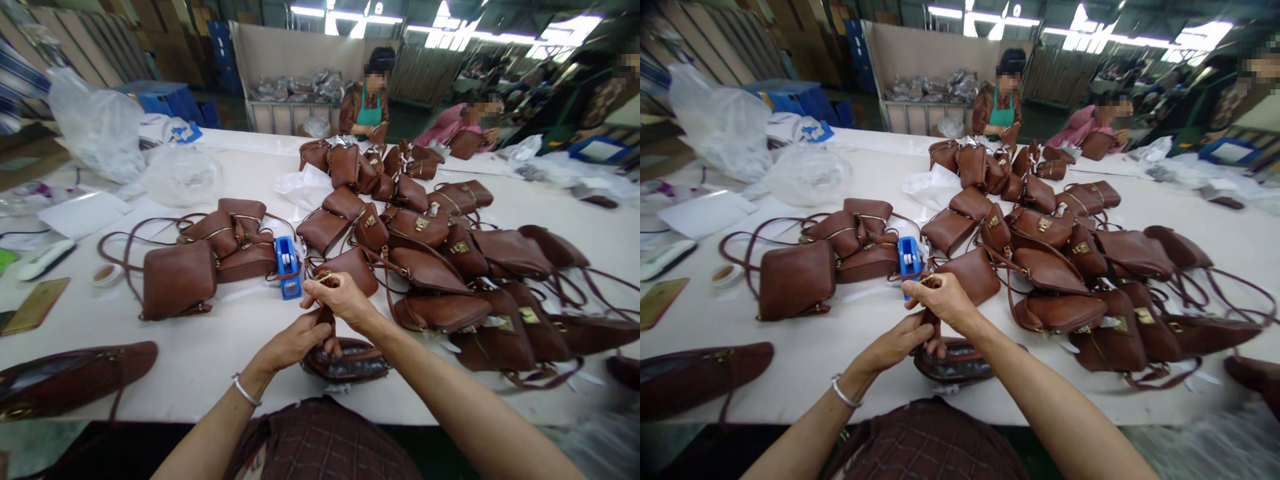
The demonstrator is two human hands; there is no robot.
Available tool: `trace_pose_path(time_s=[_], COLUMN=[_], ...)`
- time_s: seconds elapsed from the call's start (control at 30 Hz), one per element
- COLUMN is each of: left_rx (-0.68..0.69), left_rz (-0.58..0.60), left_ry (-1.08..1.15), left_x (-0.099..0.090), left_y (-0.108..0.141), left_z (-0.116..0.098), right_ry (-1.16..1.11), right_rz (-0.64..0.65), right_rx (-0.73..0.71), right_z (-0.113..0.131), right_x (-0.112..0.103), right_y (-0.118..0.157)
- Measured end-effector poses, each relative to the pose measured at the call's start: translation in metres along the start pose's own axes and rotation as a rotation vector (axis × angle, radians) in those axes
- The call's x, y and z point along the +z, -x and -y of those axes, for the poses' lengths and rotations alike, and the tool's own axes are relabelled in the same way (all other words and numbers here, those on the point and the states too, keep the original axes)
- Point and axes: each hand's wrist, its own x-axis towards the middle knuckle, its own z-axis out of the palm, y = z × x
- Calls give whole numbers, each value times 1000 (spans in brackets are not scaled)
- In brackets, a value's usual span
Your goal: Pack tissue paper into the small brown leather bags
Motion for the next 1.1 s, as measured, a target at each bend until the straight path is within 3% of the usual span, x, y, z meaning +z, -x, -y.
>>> trace_pose_path(time_s=[0.1, 0.2, 0.3, 0.43, 0.5, 0.6, 0.73, 0.83, 0.97, 1.1], left_rx=[44, 69, 60, 46, 54, 62, 12, 44, 102, 87], left_rz=[-177, -313, -385, -412, -425, -444, -359, -304, -252, -191], left_ry=[173, 318, 349, 324, 315, 291, 114, -205, -551, -661], left_x=[4, 2, -4, -11, -12, -13, -11, -4, 11, 25], left_y=[0, -1, -1, -2, -2, 0, 5, 6, 3, -3], left_z=[13, 23, 28, 31, 32, 33, 30, 18, 3, 13], right_ry=[-29, 124, 327, 382, 425, 446, 454, 478, 180, -185], right_rz=[133, 186, 101, -142, -248, -268, -280, -333, -212, -140], right_rx=[-56, -16, 115, 215, 235, 257, 258, 202, 120, 60], right_z=[-4, -18, -39, -65, -78, -100, -117, -109, -92, -89], right_x=[-14, -41, -78, -121, -132, -138, -134, -120, -75, -19], right_y=[3, 19, 45, 84, 103, 128, 141, 129, 94, 65])
